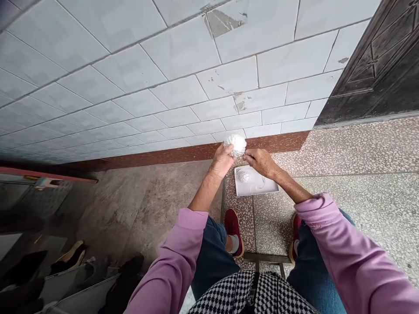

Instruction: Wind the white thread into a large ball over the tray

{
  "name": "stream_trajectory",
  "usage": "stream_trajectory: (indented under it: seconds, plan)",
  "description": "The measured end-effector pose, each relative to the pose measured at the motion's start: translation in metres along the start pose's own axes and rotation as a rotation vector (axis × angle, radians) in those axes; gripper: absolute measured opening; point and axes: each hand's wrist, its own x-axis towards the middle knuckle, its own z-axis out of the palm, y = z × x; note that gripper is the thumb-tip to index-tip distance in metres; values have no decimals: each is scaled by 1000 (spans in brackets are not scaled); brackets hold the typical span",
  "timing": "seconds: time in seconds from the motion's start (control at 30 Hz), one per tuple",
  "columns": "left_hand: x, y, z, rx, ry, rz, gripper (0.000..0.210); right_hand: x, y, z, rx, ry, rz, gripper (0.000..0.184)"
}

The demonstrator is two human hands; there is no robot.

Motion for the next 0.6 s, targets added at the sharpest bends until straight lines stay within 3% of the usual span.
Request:
stream_trajectory:
  seconds: [0.13,0.27,0.37,0.47,0.6]
  plan:
    - [3,0,-4,202,74,76,73,-8,-18,1,75,-128,-69,34]
    - [4,0,-7,552,80,162,76,-11,-31,-8,232,-97,-113,46]
    - [-3,2,-6,688,-52,143,65,-9,-33,-19,309,64,-108,53]
    - [-12,5,-3,670,-216,84,59,-8,-30,-28,338,203,-86,61]
    - [-18,4,2,568,-321,31,68,-6,-21,-32,332,227,-39,69]
